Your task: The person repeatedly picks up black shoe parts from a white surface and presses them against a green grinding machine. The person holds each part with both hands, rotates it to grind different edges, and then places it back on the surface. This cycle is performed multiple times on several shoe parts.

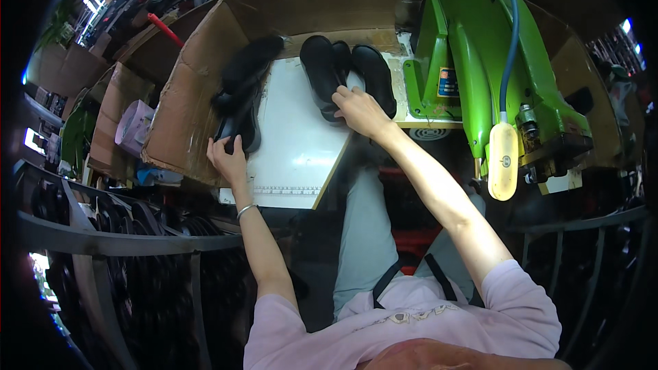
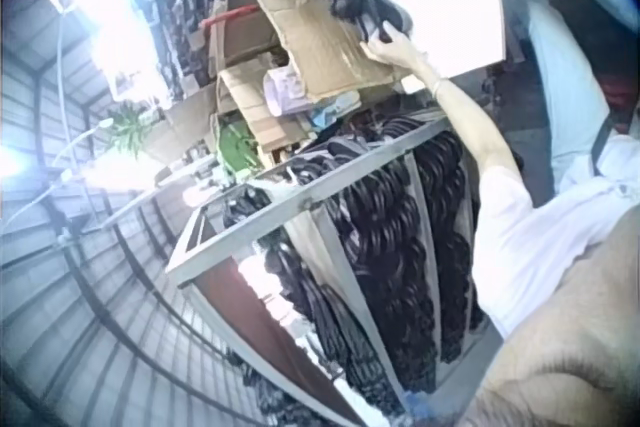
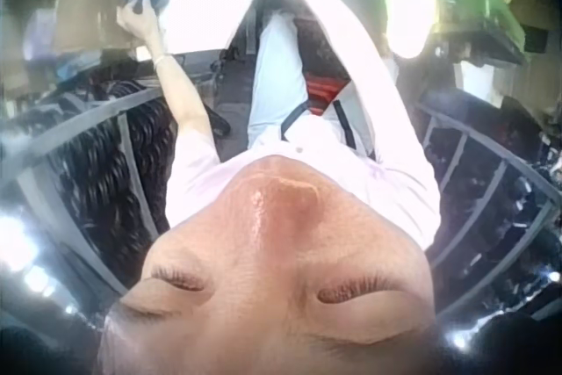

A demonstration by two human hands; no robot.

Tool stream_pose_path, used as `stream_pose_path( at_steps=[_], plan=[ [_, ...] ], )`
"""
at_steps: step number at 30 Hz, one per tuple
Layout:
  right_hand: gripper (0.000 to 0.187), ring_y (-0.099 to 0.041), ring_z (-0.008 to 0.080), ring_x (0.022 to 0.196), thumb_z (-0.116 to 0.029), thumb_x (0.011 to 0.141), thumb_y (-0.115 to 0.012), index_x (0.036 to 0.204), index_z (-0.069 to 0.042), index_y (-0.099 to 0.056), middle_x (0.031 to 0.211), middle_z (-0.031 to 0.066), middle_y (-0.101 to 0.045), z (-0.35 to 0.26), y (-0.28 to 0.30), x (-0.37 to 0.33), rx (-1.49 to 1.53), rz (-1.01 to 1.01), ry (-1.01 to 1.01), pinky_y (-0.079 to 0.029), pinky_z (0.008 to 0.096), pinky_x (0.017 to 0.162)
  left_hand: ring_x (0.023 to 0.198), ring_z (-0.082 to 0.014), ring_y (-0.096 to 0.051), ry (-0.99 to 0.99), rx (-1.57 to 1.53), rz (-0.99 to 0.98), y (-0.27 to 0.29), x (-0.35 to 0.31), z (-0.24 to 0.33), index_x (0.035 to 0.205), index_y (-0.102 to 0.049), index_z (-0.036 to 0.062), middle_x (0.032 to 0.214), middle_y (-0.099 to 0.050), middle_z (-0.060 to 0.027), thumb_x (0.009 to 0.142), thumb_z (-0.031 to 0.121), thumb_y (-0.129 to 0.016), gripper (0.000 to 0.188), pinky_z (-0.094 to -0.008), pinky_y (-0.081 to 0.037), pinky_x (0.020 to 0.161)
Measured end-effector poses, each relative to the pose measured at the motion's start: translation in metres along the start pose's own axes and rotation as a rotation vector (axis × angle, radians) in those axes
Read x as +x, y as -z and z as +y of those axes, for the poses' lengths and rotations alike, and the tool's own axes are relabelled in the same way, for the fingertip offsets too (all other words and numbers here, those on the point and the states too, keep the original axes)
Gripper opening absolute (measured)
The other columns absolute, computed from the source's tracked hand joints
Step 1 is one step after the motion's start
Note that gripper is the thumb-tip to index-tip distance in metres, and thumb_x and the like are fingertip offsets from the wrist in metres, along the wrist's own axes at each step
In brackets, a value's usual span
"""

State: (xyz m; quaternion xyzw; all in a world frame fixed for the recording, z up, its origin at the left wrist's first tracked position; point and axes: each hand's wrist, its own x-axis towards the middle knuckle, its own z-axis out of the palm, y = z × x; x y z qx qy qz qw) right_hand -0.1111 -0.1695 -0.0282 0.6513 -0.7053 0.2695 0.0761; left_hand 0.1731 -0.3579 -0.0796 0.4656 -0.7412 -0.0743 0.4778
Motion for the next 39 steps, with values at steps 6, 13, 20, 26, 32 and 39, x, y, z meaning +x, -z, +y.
stream_pose_path(
  at_steps=[6,13,20,26,32,39],
  plan=[
    [0.018,-0.06,0.0386,0.081,-0.008,0.078,-0.068,0.087,-0.002,-0.055,0.089,0.0149,-0.058,-0.015,-0.016,0.002,0.173,0.214,-0.111,-0.05,0.0463,0.07,0.123,-0.0367,-0.045,-0.026,0.129,0.112,0.003,-0.001,0.007,0.103,-0.063,0.0005,0.119,-0.058,-0.0225,0.075,0.018,-0.078,0.036,-0.0436,-0.036,0.104],
    [0.015,-0.06,0.0391,0.08,-0.006,0.078,-0.067,0.088,-0.004,-0.057,0.088,0.0149,-0.057,-0.018,-0.009,-0.003,0.292,0.381,-0.211,-0.049,0.047,0.068,0.117,-0.0327,-0.05,-0.161,-0.476,-0.34,-0.045,-0.063,0.15,0.115,-0.058,0.0012,0.123,-0.053,-0.0166,0.078,0.006,-0.069,0.039,-0.0411,-0.042,0.099],
    [0.013,-0.062,0.0379,0.085,-0.009,0.081,-0.065,0.093,-0.006,-0.059,0.092,0.0131,-0.059,-0.012,0.02,-0.002,0.089,0.075,-0.104,-0.05,0.0471,0.071,0.113,-0.0354,-0.05,0.367,-0.795,-0.403,-0.085,-0.064,0.169,0.115,-0.058,0.0019,0.123,-0.051,-0.0155,0.08,0.004,-0.065,0.036,-0.0419,-0.037,0.103],
    [0.025,-0.063,0.0372,0.083,-0.011,0.082,-0.068,0.105,-0.007,-0.06,0.1,0.0128,-0.06,-0.036,0.043,-0.021,0.126,0.098,-0.143,-0.051,0.046,0.071,0.13,-0.0379,-0.034,-0.035,0.337,0.153,-0.024,0.012,0.085,0.116,-0.058,0.0083,0.137,-0.041,-0.0175,0.071,0.004,-0.064,0.046,-0.0543,-0.025,0.108],
    [0.027,-0.065,0.0341,0.076,-0.01,0.08,-0.071,0.105,-0.006,-0.06,0.098,0.0136,-0.059,-0.049,0.029,-0.08,0.298,0.05,-0.165,-0.051,0.0432,0.067,0.114,-0.0371,-0.049,-0.089,0.244,-0.295,0.031,0.025,0.011,0.101,-0.065,0.002,0.125,-0.054,-0.0153,0.068,0.012,-0.076,0.036,-0.0409,-0.041,0.097],
    [0.043,-0.066,0.0215,0.085,-0.001,0.076,-0.076,0.115,-0.006,-0.059,0.112,0.01,-0.062,-0.043,0.022,-0.208,1.124,-0.039,-0.585,-0.054,0.0351,0.068,0.072,-0.0153,-0.059,0.154,-0.517,-0.178,0.153,-0.072,0.144,0.086,-0.058,-0.002,0.079,-0.059,-0.0074,0.064,0.0,-0.083,0.033,-0.0295,-0.049,0.068]
  ],
)
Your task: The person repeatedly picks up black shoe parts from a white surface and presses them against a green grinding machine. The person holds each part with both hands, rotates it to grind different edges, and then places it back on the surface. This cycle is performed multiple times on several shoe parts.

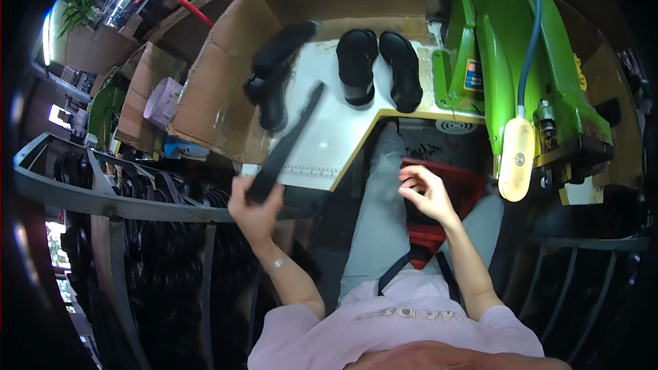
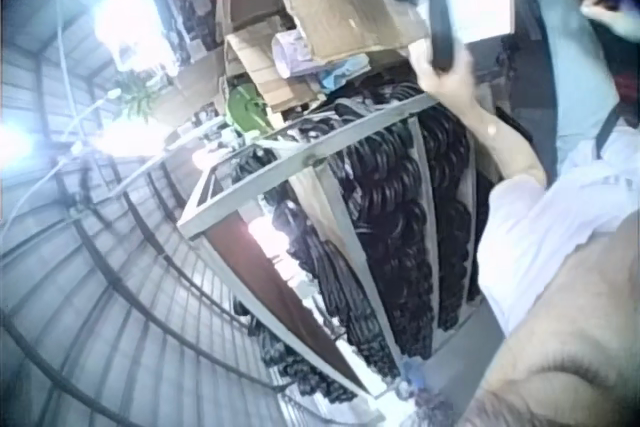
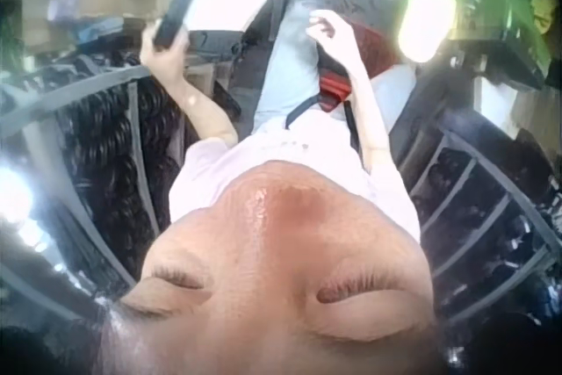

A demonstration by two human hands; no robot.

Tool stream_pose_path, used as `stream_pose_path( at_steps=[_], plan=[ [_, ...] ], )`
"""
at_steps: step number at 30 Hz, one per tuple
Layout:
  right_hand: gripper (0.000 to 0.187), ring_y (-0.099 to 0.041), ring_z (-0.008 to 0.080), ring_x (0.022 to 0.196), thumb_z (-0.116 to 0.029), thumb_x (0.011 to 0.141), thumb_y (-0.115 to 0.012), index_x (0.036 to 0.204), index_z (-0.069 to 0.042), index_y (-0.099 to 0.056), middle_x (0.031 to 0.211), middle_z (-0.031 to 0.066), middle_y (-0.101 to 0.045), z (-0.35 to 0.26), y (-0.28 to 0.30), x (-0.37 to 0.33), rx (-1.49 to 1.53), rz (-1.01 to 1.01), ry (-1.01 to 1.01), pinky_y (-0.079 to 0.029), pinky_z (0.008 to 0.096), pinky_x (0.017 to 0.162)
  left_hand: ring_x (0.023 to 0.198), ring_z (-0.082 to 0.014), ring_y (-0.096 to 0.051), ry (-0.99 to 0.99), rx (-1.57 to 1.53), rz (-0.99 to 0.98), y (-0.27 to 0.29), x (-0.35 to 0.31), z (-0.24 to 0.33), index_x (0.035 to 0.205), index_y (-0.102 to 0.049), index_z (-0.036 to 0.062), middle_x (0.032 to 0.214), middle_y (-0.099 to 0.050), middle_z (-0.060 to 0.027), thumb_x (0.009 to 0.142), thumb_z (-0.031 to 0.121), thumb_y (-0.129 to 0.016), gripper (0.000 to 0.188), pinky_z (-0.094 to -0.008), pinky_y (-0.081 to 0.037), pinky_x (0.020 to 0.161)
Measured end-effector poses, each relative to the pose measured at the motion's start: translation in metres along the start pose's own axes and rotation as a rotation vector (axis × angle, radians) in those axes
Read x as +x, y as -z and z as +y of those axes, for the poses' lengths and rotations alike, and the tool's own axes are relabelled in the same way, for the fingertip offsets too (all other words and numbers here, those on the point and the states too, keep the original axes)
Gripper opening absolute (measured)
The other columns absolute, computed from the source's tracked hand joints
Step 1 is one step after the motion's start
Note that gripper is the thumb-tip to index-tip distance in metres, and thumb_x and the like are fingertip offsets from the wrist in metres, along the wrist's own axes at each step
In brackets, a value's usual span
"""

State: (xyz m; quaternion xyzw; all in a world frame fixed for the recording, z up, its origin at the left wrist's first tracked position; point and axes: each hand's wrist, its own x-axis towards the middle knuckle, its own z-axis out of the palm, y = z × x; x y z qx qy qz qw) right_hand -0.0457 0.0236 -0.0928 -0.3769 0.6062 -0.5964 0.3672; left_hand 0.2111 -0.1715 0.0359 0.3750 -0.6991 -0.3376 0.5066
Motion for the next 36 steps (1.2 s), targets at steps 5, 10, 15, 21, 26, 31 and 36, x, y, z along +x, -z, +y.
stream_pose_path(
  at_steps=[5,10,15,21,26,31,36],
  plan=[
    [0.118,-0.046,0.0326,0.128,-0.019,0.062,-0.091,0.152,-0.008,-0.015,0.15,0.0164,-0.03,-0.004,0.032,-0.065,0.812,0.131,0.094,-0.049,0.0399,0.097,0.074,-0.0156,-0.056,0.015,-0.274,-0.257,-0.057,-0.105,0.048,0.09,-0.058,0.0014,0.082,-0.059,-0.0056,0.056,0.017,-0.095,0.052,-0.0292,-0.048,0.068],
    [0.05,-0.064,0.0217,0.101,0.001,0.071,-0.078,0.117,0.001,-0.058,0.113,0.0121,-0.065,0.061,0.094,-0.145,0.721,0.338,-0.081,-0.052,0.0346,0.089,0.092,-0.0137,-0.061,0.583,-0.863,-0.555,-0.152,-0.139,0.067,0.107,-0.056,-0.0027,0.101,-0.062,-0.0084,0.071,-0.004,-0.08,0.043,-0.0274,-0.051,0.084],
    [0.048,-0.067,0.0233,0.092,0.006,0.074,-0.072,0.12,0.001,-0.058,0.108,0.0121,-0.065,0.066,0.092,-0.184,0.778,0.351,-0.279,-0.059,0.0411,0.077,0.097,-0.0159,-0.063,0.585,-0.824,-0.891,-0.228,-0.172,0.062,0.113,-0.059,-0.005,0.108,-0.065,-0.0108,0.075,-0.006,-0.075,0.041,-0.0297,-0.051,0.088],
    [0.064,-0.064,0.0233,0.097,0.009,0.074,-0.071,0.131,-0.005,-0.048,0.113,0.0101,-0.06,0.072,0.073,-0.195,0.88,0.309,-0.233,-0.06,0.0394,0.074,0.084,-0.0124,-0.062,0.552,-0.849,-0.898,-0.265,-0.165,0.109,0.103,-0.064,-0.0057,0.094,-0.068,-0.0082,0.074,-0.006,-0.075,0.031,-0.0257,-0.051,0.078],
    [0.044,-0.065,0.022,0.081,0.007,0.075,-0.068,0.117,0.004,-0.055,0.101,0.0123,-0.063,0.067,0.08,-0.217,0.892,0.451,-0.191,-0.058,0.0351,0.058,0.085,-0.0138,-0.062,0.588,-0.99,-0.798,-0.248,-0.168,0.099,0.107,-0.062,-0.0068,0.097,-0.067,-0.0088,0.075,-0.002,-0.076,0.035,-0.0266,-0.051,0.079],
    [0.04,-0.058,0.0149,0.059,-0.006,0.082,-0.071,0.116,0.002,-0.053,0.093,0.0114,-0.064,0.03,0.12,-0.217,0.816,0.767,0.038,-0.046,0.0239,0.041,0.086,-0.0134,-0.061,0.62,-1.016,-0.785,-0.243,-0.172,0.09,0.106,-0.061,-0.0062,0.098,-0.066,-0.0083,0.075,0.0,-0.077,0.036,-0.0261,-0.05,0.079],
    [0.045,-0.059,0.0092,0.068,-0.006,0.084,-0.068,0.124,-0.005,-0.048,0.101,0.0073,-0.061,-0.023,0.177,-0.183,0.601,0.862,0.12,-0.04,0.017,0.039,0.089,-0.0141,-0.061,0.36,-0.793,-0.74,-0.248,-0.176,0.073,0.107,-0.06,-0.0051,0.1,-0.065,-0.0083,0.073,-0.001,-0.079,0.039,-0.0259,-0.05,0.08]
  ],
)
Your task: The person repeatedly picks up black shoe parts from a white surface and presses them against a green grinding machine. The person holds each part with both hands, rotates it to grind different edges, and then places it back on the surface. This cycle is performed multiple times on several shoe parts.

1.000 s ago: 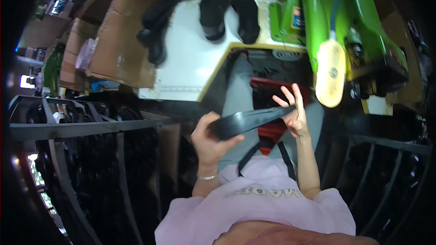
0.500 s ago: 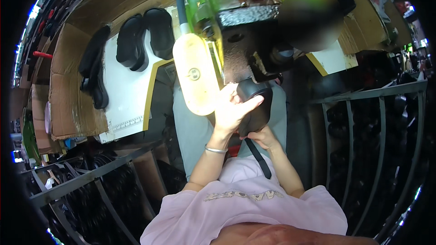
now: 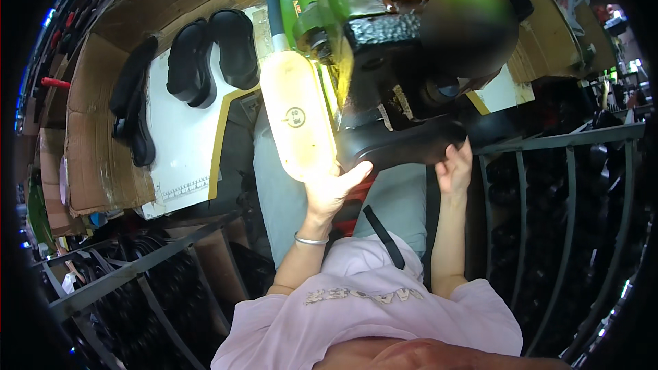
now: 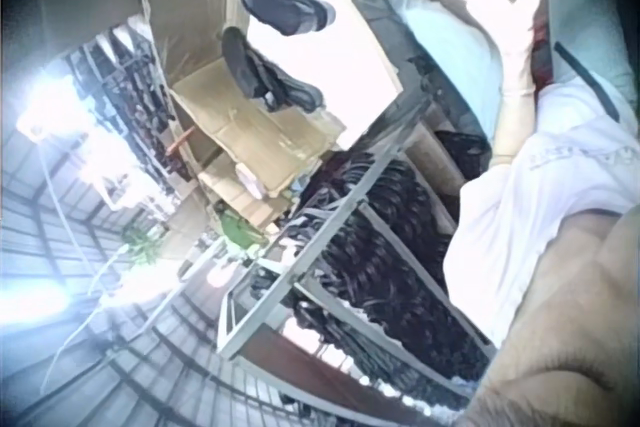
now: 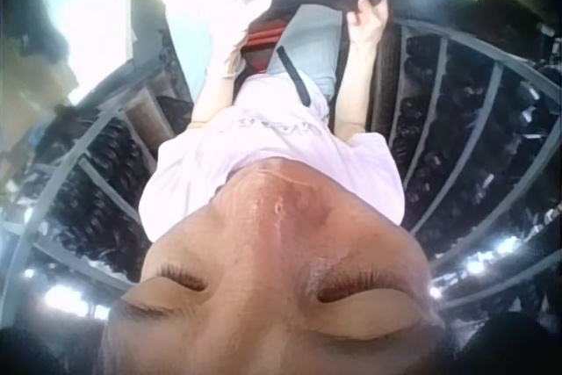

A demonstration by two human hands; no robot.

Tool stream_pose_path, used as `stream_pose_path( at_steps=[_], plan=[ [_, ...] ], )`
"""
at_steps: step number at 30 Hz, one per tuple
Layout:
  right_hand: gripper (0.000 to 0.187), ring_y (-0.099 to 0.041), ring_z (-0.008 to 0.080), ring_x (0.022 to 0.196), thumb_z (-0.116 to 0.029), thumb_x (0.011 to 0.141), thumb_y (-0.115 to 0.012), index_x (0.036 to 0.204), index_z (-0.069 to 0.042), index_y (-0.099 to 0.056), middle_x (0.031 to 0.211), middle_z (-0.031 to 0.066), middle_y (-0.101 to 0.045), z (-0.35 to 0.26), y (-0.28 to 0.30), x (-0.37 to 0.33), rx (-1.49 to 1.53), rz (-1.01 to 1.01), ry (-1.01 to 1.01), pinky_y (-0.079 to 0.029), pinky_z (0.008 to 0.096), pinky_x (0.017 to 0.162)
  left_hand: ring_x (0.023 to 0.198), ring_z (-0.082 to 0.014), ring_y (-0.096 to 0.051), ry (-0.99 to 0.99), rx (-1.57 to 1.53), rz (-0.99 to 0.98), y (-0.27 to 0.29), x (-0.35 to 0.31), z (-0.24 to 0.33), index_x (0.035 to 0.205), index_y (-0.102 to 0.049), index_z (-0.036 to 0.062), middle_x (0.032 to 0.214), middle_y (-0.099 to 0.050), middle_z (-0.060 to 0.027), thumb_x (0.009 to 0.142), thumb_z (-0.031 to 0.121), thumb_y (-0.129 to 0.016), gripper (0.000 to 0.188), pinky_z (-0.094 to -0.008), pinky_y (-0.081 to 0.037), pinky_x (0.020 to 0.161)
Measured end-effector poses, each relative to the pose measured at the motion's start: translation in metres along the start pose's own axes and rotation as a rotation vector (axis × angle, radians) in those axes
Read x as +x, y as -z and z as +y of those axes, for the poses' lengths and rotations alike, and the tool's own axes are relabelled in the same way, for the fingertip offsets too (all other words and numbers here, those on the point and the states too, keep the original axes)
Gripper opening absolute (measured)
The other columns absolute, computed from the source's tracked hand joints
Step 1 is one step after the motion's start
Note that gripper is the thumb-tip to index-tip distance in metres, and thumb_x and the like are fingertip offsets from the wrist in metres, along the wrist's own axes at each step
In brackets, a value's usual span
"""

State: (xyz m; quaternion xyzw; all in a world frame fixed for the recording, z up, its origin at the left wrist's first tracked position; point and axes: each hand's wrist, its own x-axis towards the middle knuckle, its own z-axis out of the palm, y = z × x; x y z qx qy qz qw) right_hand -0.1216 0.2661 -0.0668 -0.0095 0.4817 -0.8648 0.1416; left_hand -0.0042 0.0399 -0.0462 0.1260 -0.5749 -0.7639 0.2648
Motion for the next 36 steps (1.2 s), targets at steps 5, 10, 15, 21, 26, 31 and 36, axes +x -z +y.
stream_pose_path(
  at_steps=[5,10,15,21,26,31,36],
  plan=[
    [0.043,-0.057,0.0085,0.065,-0.005,0.083,-0.068,0.122,-0.005,-0.048,0.101,0.0073,-0.06,-0.013,-0.022,0.031,-0.003,-0.078,-0.026,-0.037,0.0159,0.037,0.093,-0.015,-0.061,-0.035,0.109,-0.001,0.019,-0.002,0.004,0.111,-0.06,-0.0056,0.103,-0.065,-0.0091,0.07,-0.003,-0.079,0.045,-0.0282,-0.05,0.084],
    [0.045,-0.057,0.0085,0.062,0.003,0.08,-0.068,0.119,-0.005,-0.049,0.098,0.0075,-0.061,-0.001,-0.042,0.026,0.053,-0.141,-0.071,-0.039,0.0163,0.036,0.083,-0.0116,-0.06,-0.032,-0.117,0.166,0.026,-0.004,0.042,0.1,-0.061,-0.0022,0.093,-0.065,-0.0054,0.068,-0.003,-0.078,0.036,-0.0272,-0.049,0.08],
    [0.043,-0.056,0.0082,0.06,0.005,0.079,-0.069,0.115,-0.005,-0.049,0.097,0.0081,-0.061,0.011,-0.065,0.017,0.087,-0.16,-0.079,-0.038,0.0169,0.035,0.081,-0.0089,-0.058,0.051,-0.242,0.208,0.052,-0.01,0.043,0.093,-0.059,0.0015,0.09,-0.064,-0.0027,0.068,0.004,-0.082,0.035,-0.0247,-0.048,0.078],
    [0.044,-0.057,0.0083,0.062,0.009,0.077,-0.069,0.114,-0.005,-0.049,0.097,0.0079,-0.061,0.013,-0.082,0.007,0.072,-0.158,-0.102,-0.038,0.0171,0.035,0.082,-0.0098,-0.059,0.086,-0.315,0.237,0.075,-0.018,0.03,0.099,-0.058,0.0011,0.091,-0.062,-0.0021,0.068,0.013,-0.084,0.042,-0.0243,-0.048,0.079],
    [0.044,-0.056,0.0083,0.06,0.01,0.077,-0.069,0.113,-0.004,-0.049,0.096,0.0076,-0.061,0.024,-0.098,0.005,0.055,-0.186,-0.145,-0.038,0.0173,0.035,0.098,-0.0183,-0.062,0.099,-0.315,0.187,0.116,-0.04,0.005,0.119,-0.051,-0.0029,0.109,-0.062,-0.0091,0.074,0.013,-0.076,0.055,-0.0332,-0.05,0.093],
    [0.039,-0.057,0.0106,0.063,0.008,0.08,-0.067,0.113,-0.002,-0.049,0.098,0.0093,-0.06,0.031,-0.105,0.0,0.028,-0.326,-0.088,-0.042,0.0202,0.038,0.086,-0.0117,-0.059,0.063,-0.098,0.27,0.113,-0.035,0.028,0.106,-0.055,0.0014,0.094,-0.06,-0.0015,0.069,0.012,-0.082,0.047,-0.0253,-0.048,0.082],
    [0.035,-0.059,0.0142,0.064,-0.002,0.086,-0.067,0.115,-0.002,-0.047,0.101,0.0115,-0.061,0.022,-0.078,0.006,0.068,-0.267,0.02,-0.045,0.0224,0.04,0.085,-0.0112,-0.061,0.01,0.163,0.078,0.091,-0.015,0.038,0.103,-0.058,-0.0006,0.092,-0.064,-0.0045,0.067,0.003,-0.084,0.045,-0.0251,-0.05,0.077]
  ],
)
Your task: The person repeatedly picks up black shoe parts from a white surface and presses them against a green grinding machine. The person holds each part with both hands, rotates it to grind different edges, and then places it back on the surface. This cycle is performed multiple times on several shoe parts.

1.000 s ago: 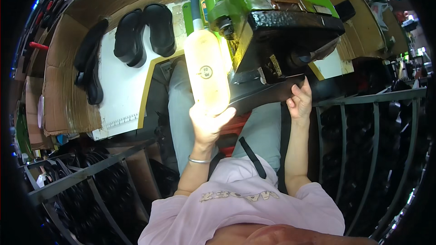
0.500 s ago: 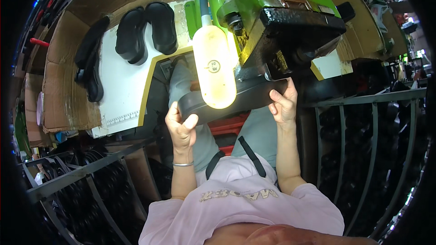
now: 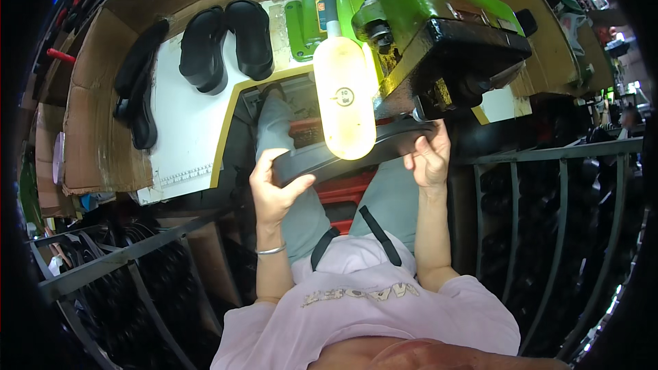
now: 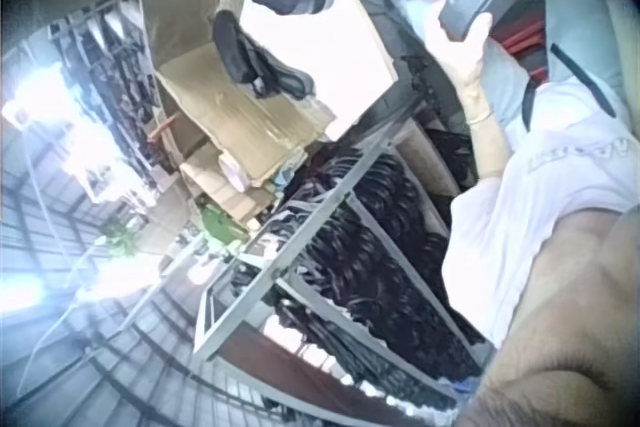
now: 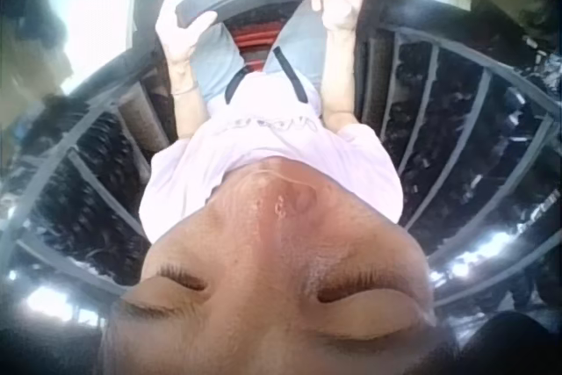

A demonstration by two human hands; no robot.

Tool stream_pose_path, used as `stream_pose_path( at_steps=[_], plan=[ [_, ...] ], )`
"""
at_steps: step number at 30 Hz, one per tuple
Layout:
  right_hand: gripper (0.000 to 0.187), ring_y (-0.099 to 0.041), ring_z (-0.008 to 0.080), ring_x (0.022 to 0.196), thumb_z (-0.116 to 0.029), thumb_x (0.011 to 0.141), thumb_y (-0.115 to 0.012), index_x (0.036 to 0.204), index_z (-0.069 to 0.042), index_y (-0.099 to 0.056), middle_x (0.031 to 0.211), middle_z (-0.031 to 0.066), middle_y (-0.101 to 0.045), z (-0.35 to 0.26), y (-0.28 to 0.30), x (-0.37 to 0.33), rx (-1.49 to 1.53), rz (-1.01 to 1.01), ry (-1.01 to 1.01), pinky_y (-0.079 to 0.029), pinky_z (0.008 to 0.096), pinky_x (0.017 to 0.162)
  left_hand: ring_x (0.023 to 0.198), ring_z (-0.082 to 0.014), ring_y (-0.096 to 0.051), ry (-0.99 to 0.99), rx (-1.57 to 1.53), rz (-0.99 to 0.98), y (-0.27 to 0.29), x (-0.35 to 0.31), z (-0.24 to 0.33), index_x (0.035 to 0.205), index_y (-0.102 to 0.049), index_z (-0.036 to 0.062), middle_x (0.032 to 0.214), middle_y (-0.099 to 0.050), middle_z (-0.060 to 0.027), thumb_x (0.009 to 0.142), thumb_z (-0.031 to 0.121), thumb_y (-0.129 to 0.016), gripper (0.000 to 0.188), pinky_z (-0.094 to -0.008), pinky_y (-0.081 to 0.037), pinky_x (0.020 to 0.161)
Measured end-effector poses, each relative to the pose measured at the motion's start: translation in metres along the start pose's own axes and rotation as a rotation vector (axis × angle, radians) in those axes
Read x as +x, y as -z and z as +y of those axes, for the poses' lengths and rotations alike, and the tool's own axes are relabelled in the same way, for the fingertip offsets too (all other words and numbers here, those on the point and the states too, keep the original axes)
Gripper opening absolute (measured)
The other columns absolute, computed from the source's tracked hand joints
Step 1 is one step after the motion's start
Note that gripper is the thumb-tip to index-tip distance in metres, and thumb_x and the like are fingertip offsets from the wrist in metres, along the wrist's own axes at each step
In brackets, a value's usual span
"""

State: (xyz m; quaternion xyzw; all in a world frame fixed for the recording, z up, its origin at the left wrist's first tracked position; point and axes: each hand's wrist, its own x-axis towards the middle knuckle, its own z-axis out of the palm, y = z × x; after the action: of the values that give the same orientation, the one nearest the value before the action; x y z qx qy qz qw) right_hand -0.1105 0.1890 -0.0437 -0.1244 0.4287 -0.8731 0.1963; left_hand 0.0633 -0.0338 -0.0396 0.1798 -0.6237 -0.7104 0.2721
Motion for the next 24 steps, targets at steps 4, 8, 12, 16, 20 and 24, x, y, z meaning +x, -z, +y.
stream_pose_path(
  at_steps=[4,8,12,16,20,24],
  plan=[
    [0.03,-0.058,0.0126,0.061,-0.003,0.086,-0.067,0.111,-0.003,-0.05,0.095,0.0096,-0.062,-0.008,0.005,0.005,-0.018,0.075,0.003,-0.044,0.0206,0.038,0.083,-0.0116,-0.063,-0.054,0.029,0.032,-0.019,0.011,0.011,0.103,-0.059,-0.0012,0.09,-0.066,-0.0054,0.068,-0.001,-0.082,0.042,-0.0248,-0.051,0.075],
    [0.026,-0.059,0.0114,0.061,0.004,0.082,-0.065,0.105,-0.001,-0.053,0.093,0.0102,-0.063,-0.008,-0.007,0.006,-0.035,0.044,-0.051,-0.041,0.0196,0.035,0.08,-0.0107,-0.06,-0.008,-0.115,0.12,-0.009,0.008,0.002,0.101,-0.059,-0.0014,0.089,-0.064,-0.0047,0.071,0.001,-0.077,0.035,-0.025,-0.049,0.076],
    [0.03,-0.058,0.0098,0.059,0.009,0.077,-0.069,0.102,0.0,-0.055,0.089,0.0102,-0.065,0.003,-0.03,0.003,-0.078,0.012,-0.106,-0.042,0.0193,0.036,0.082,-0.0083,-0.055,0.113,-0.221,0.137,0.024,-0.015,-0.024,0.1,-0.057,0.0002,0.092,-0.061,-0.0024,0.078,0.015,-0.077,0.034,-0.0231,-0.045,0.078],
    [0.028,-0.056,0.007,0.055,0.004,0.074,-0.076,0.095,0.0,-0.058,0.082,0.0076,-0.066,0.009,-0.048,0.002,-0.27,-0.036,-0.113,-0.04,0.0178,0.037,0.084,-0.0088,-0.055,0.282,-0.343,0.043,0.046,-0.044,-0.049,0.104,-0.055,0.0014,0.093,-0.061,-0.0022,0.078,0.018,-0.079,0.039,-0.0241,-0.044,0.08],
    [0.028,-0.062,0.0087,0.068,0.002,0.072,-0.08,0.092,0.001,-0.06,0.082,0.0065,-0.068,0.004,-0.062,0.003,-0.473,-0.103,-0.024,-0.05,0.022,0.056,0.09,-0.0104,-0.059,0.361,-0.054,-0.236,0.04,-0.052,-0.056,0.101,-0.061,-0.0001,0.098,-0.065,-0.0042,0.075,0.006,-0.079,0.033,-0.0259,-0.047,0.082],
    [0.031,-0.065,0.0117,0.08,0.0,0.073,-0.081,0.097,0.002,-0.061,0.088,0.007,-0.069,0.019,-0.064,0.002,-0.587,-0.122,0.18,-0.053,0.0263,0.074,0.09,-0.0112,-0.06,0.226,0.044,-0.277,-0.018,-0.009,-0.026,0.11,-0.063,-0.0024,0.101,-0.068,-0.0048,0.076,0.005,-0.077,0.038,-0.027,-0.049,0.084]
  ],
)
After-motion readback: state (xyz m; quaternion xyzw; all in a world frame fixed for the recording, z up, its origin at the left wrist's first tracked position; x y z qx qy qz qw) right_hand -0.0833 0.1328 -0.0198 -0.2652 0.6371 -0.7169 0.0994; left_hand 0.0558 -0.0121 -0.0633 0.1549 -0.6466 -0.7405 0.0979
